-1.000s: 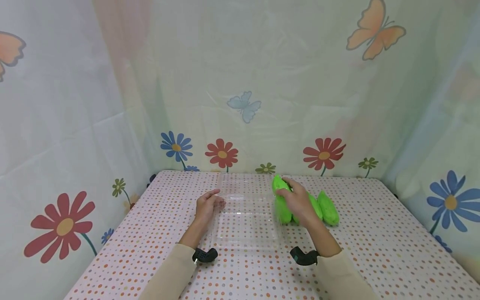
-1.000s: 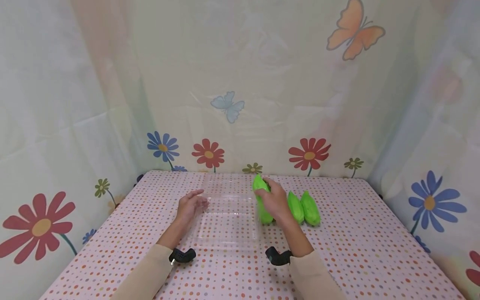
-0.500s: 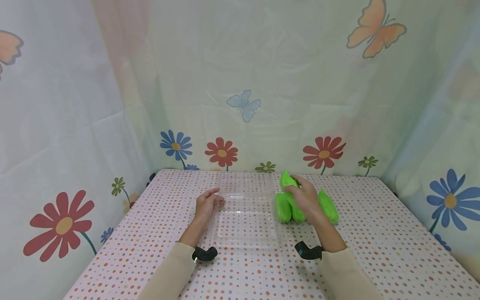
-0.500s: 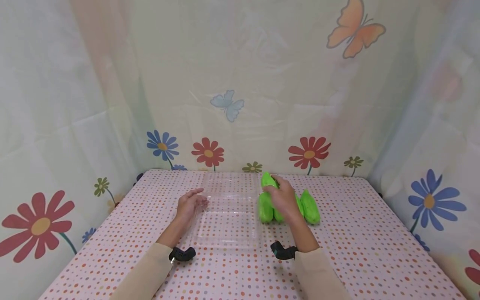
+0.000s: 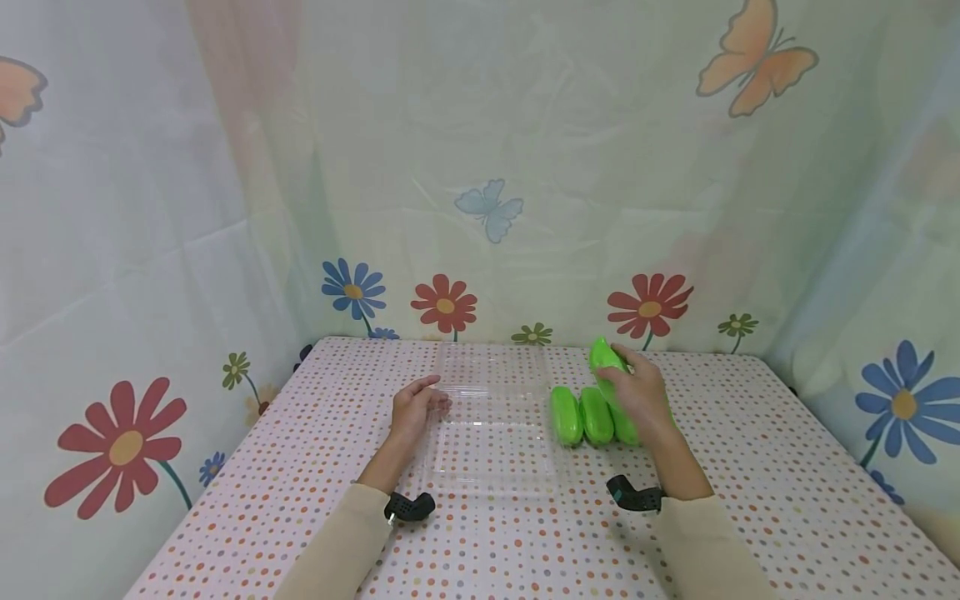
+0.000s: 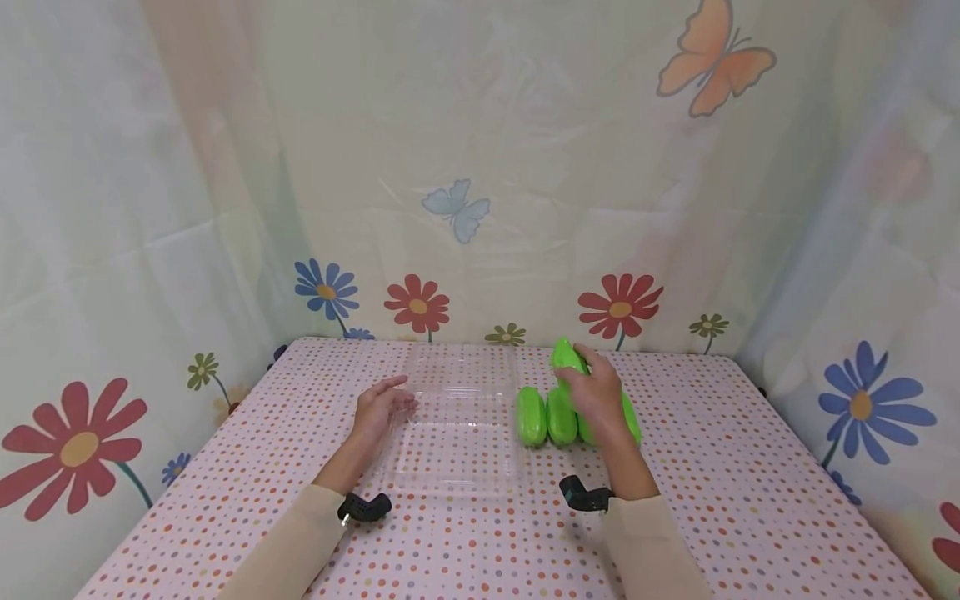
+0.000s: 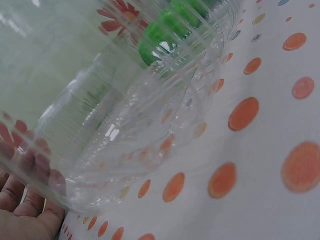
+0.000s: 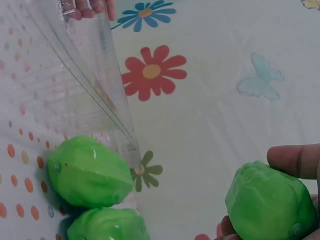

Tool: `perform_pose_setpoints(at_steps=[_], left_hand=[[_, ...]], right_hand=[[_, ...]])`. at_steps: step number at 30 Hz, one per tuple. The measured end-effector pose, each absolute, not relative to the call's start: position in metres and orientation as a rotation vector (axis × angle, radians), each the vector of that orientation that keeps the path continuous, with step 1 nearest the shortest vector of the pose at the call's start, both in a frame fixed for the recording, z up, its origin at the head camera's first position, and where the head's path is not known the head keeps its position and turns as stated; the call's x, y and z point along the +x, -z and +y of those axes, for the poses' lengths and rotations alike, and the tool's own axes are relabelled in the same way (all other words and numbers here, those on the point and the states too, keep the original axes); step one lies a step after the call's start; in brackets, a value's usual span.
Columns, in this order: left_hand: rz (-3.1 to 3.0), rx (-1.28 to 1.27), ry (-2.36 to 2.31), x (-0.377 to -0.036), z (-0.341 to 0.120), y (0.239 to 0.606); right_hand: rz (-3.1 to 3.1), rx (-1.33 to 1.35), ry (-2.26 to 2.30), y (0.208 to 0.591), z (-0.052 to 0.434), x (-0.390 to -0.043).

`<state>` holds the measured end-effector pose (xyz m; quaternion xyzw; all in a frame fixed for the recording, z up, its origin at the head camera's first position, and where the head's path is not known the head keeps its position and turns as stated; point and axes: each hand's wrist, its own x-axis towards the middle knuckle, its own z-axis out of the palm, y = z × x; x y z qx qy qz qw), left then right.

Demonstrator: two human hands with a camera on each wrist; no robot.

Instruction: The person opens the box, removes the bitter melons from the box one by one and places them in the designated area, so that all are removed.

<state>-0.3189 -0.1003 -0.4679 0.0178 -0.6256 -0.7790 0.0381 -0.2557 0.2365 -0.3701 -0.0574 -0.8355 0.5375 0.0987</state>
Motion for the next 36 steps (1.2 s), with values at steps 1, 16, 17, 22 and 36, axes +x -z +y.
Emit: perform_pose_setpoints(at_steps=[1,16,17,22,36], left_hand=[[-1.920,0.056,2.391,-0.319,-0.100,0.468],[-1.933,0.080,2.413,-0.317,-0.100,0.465],[-1.937,0.081,2.408,-0.317,-0.101,0.465],[-1.948,0.071,2.376,-0.317,-0.101,0.467],[-1.929,0.071,2.418,-0.318,-0.102,0.468]], right_hand=[[-2.469,-0.178,-1.586,0.370,0.239,-0.256],[-2.369,-0.318,-1.571,0.379,0.262,-0.258],[-2.361,-0.324,-1.572,0.379,0.264,-0.258],[-2.349,-0.371,-1.545,0.383,0.276,-0.259],[-2.315,-0.545,-1.528,0.392,0.309,-0.258]])
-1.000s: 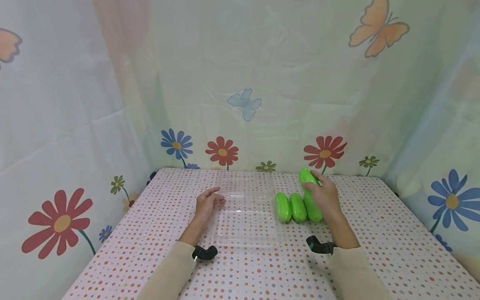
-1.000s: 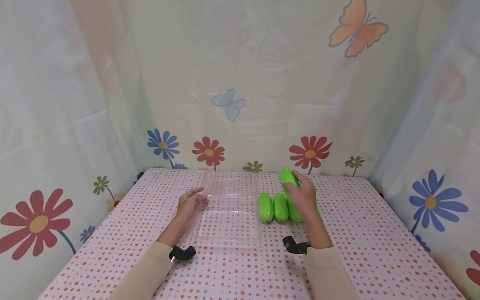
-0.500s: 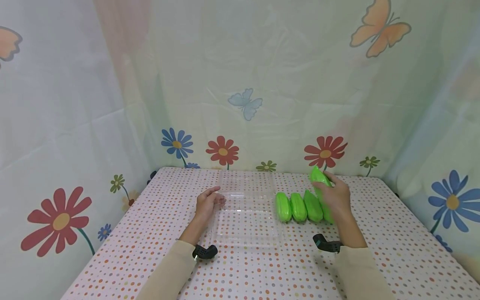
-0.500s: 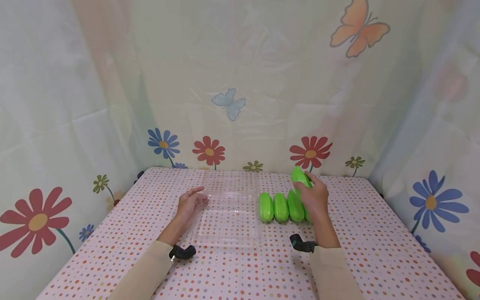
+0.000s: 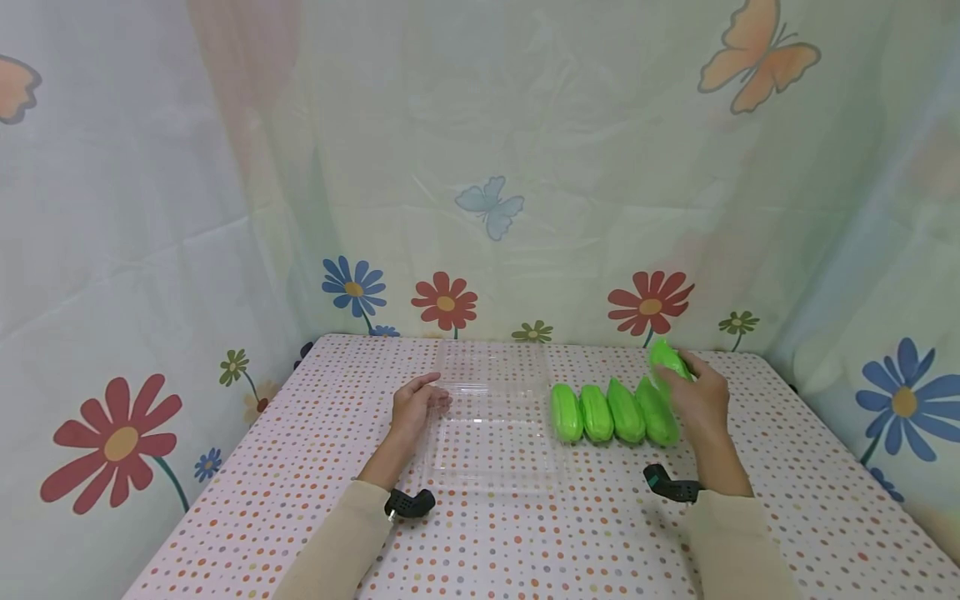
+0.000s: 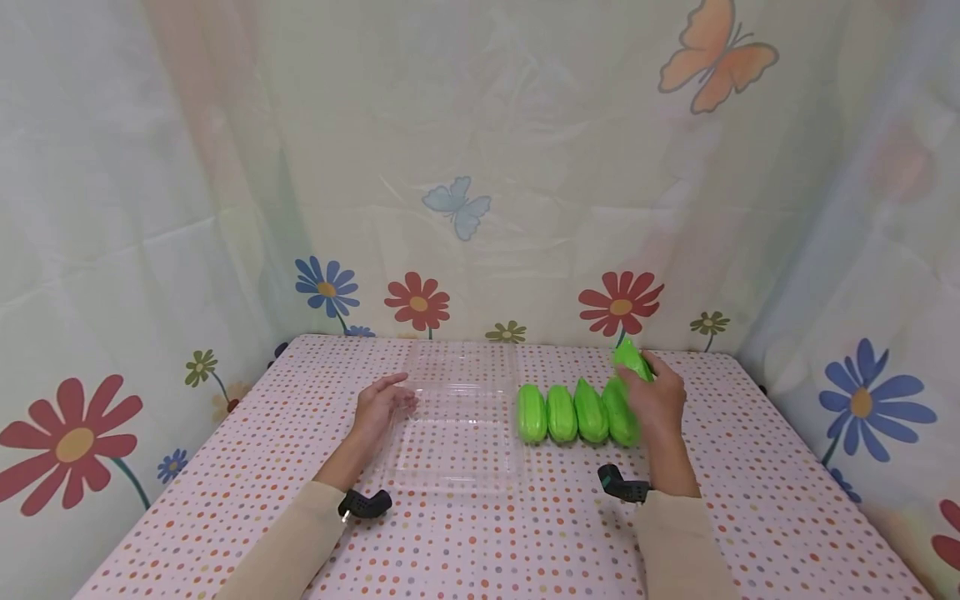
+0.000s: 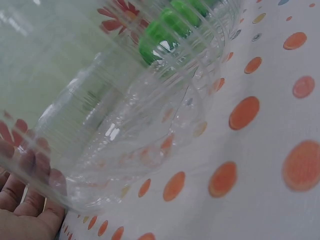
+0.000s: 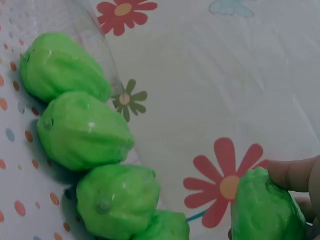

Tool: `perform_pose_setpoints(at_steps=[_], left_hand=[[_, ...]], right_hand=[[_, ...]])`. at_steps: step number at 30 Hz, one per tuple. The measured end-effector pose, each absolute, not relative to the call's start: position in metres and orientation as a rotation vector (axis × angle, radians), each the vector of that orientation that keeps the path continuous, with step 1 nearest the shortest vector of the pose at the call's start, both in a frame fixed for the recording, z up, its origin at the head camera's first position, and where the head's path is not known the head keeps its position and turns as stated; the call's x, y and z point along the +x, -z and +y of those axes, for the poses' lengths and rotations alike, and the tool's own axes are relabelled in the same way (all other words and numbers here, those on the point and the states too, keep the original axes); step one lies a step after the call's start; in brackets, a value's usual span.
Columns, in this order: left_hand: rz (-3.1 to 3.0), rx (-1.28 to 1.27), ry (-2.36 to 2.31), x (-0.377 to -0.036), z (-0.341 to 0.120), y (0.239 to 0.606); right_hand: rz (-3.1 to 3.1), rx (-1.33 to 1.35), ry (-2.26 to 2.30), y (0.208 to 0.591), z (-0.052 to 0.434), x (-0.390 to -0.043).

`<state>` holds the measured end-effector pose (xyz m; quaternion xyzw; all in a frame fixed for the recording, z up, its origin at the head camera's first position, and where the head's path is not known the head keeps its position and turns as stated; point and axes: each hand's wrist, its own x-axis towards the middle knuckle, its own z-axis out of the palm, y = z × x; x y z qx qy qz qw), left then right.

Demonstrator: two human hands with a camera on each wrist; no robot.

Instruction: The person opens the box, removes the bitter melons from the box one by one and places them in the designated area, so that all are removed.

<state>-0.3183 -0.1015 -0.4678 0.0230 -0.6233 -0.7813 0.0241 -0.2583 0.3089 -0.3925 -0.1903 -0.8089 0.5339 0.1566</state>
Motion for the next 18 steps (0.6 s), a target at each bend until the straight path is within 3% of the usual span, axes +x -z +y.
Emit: perform_pose_setpoints(at_steps=[7,18], left_hand=[[-1.961,0.044,2.438,-0.306,-0.104,0.450],[-1.932,0.080,2.426,-0.321,-0.103,0.469]], right_hand=[[-2.305,-0.604,-1.541,0.403,0.318,-0.257],[-2.288,-0.714,-1.476,0.418,0.327,-0.262]])
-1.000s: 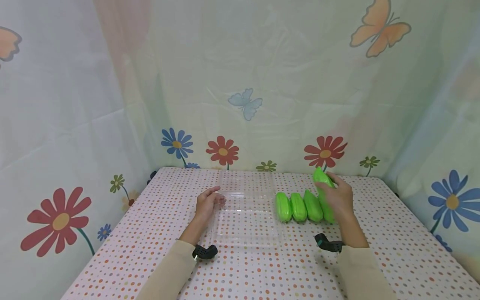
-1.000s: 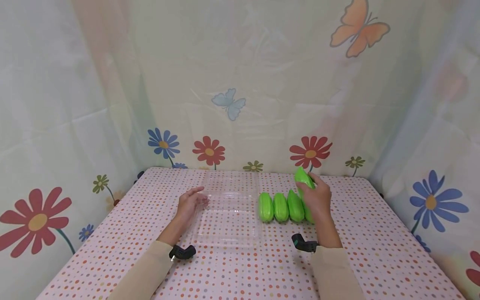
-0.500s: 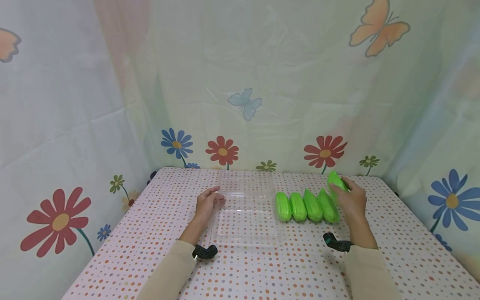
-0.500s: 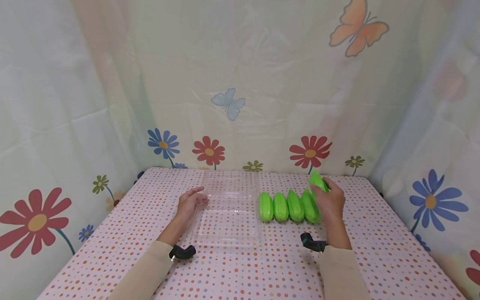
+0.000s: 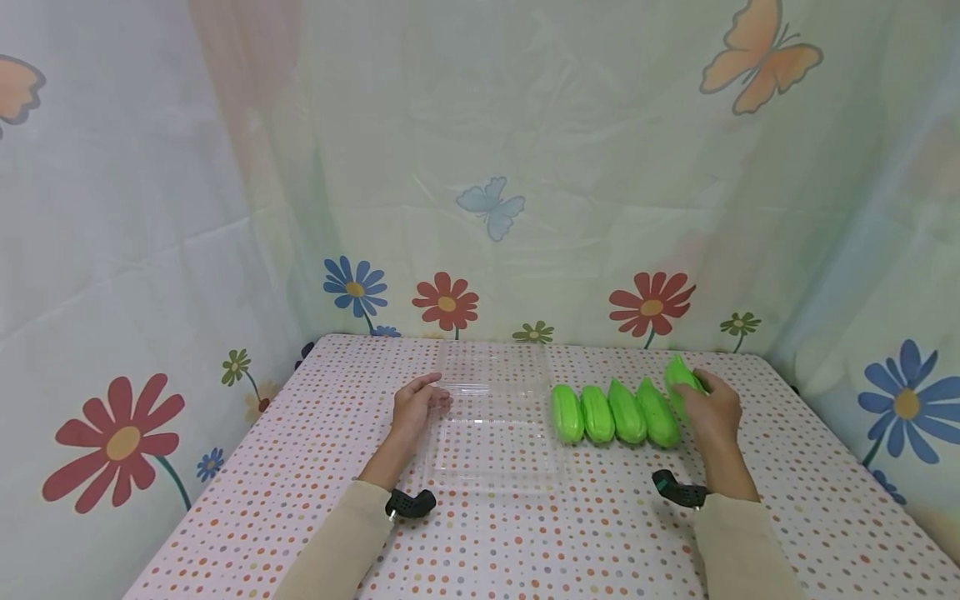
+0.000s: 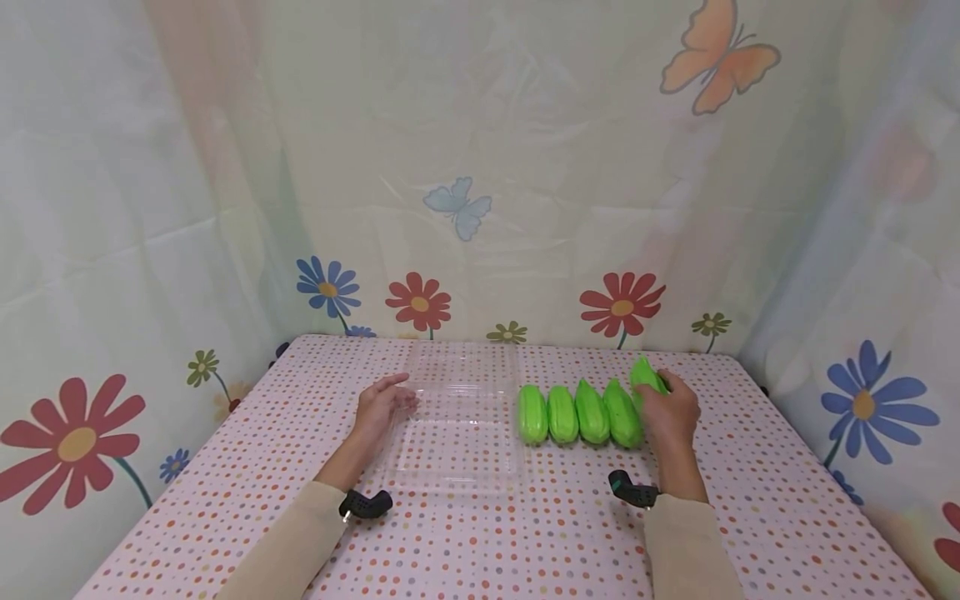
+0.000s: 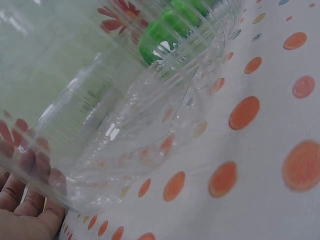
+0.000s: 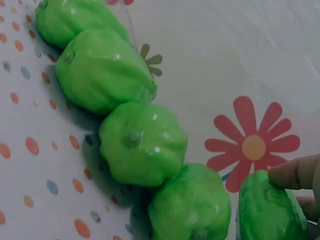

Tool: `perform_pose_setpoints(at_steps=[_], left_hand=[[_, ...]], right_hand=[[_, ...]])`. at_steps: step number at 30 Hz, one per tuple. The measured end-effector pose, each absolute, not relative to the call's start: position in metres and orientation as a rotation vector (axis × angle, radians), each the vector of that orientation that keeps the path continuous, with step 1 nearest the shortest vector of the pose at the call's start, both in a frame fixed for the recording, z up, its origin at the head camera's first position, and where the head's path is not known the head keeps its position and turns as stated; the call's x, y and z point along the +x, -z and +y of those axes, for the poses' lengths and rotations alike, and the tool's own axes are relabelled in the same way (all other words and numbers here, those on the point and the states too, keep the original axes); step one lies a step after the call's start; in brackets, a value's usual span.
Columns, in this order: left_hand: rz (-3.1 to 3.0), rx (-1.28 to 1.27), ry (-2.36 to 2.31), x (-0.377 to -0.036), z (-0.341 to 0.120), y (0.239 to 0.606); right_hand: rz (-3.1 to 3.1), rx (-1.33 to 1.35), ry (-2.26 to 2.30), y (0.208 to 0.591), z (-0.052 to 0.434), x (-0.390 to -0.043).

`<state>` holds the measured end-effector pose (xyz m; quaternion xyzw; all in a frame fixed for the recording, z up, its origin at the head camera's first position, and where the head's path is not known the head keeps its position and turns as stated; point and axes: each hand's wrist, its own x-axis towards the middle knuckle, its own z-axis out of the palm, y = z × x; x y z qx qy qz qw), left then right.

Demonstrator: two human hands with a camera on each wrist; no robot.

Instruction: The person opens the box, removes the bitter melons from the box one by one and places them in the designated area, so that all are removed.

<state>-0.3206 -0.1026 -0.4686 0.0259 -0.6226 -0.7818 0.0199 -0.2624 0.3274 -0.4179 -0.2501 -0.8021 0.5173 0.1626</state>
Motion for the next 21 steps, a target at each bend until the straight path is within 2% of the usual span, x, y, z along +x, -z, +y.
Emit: perform_pose_setpoints(at_steps=[21], left_hand=[[-1.916,0.071,2.410,-0.319,-0.101,0.467]], right_hand=[[-2.405,-0.781,-1.348,0.444,0.339,-0.271]])
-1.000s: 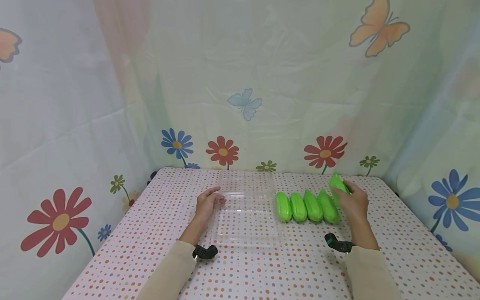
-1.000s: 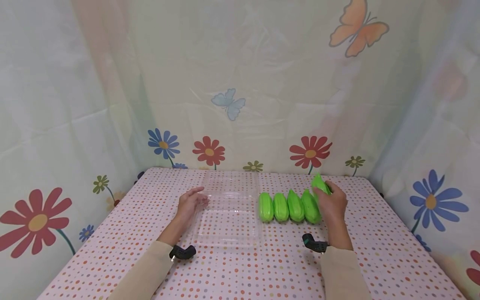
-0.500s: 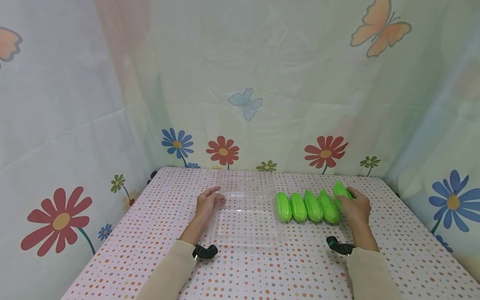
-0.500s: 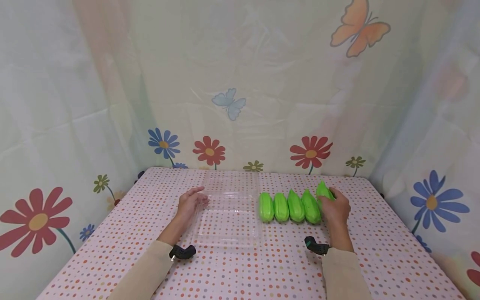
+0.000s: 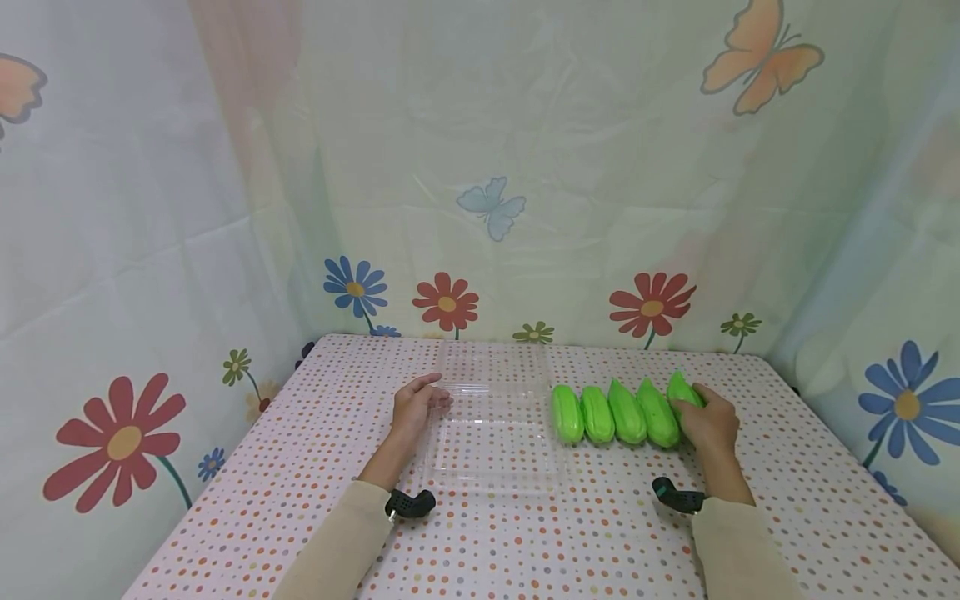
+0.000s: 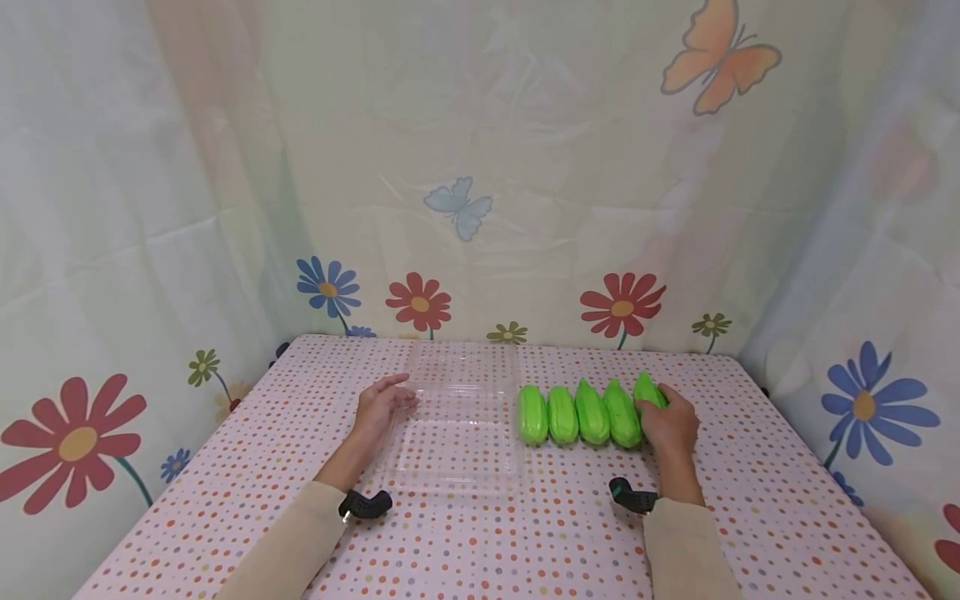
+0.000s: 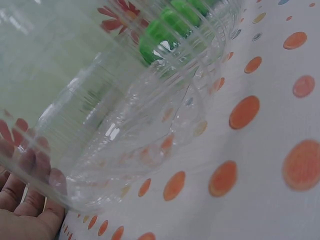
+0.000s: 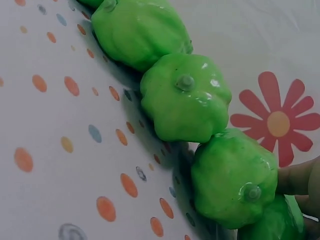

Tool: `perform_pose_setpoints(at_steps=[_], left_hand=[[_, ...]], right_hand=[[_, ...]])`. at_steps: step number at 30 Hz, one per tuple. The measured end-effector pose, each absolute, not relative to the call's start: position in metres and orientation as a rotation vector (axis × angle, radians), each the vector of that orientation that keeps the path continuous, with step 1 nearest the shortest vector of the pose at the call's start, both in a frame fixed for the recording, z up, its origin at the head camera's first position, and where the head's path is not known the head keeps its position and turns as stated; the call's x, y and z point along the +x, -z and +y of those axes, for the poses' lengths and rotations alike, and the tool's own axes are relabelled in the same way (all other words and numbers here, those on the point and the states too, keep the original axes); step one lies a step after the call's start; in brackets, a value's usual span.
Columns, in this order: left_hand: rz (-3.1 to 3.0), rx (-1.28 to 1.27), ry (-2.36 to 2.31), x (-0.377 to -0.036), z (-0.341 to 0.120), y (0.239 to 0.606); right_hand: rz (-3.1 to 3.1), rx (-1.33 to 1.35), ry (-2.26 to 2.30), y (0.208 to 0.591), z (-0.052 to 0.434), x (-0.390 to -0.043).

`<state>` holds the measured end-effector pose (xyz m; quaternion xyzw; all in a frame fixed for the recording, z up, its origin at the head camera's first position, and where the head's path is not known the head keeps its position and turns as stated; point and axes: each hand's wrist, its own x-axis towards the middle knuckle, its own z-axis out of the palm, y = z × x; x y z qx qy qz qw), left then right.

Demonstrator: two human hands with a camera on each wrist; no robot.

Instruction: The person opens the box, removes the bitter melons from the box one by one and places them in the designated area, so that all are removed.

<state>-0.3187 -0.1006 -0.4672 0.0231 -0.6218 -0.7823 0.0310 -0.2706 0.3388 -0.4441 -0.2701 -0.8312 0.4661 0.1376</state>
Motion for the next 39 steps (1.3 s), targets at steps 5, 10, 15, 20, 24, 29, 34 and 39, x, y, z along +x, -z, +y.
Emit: perform_pose_setpoints(at_steps=[5,10,15,20,24,29,34,39], left_hand=[[-1.920,0.072,2.408,-0.319,-0.101,0.468],[-1.929,0.071,2.403,-0.320,-0.102,0.468],[-1.932,0.066,2.415,-0.319,-0.104,0.468],[-1.930,0.052,2.455,-0.318,-0.105,0.468],[-1.931,0.006,2.461,-0.309,-0.106,0.456],[-1.913,-0.071,2.446,-0.307,-0.107,0.456],[-1.934,0.024,2.401,-0.318,-0.113,0.466],[-1.892,0.104,2.424,-0.320,-0.119,0.464]], right_hand=[[-2.422,-0.780,-1.338,0.448,0.339,-0.272],[-2.465,-0.794,-1.308,0.449,0.338,-0.273],[-2.501,-0.821,-1.271,0.449,0.337,-0.274],[-2.514,-0.827,-1.286,0.448,0.338,-0.273],[-2.528,-0.786,-1.284,0.445,0.341,-0.270],[-2.533,-0.799,-1.235,0.435,0.343,-0.267],[-2.522,-0.775,-1.231,0.429,0.341,-0.268],[-2.472,-0.775,-1.309,0.431,0.340,-0.269]])
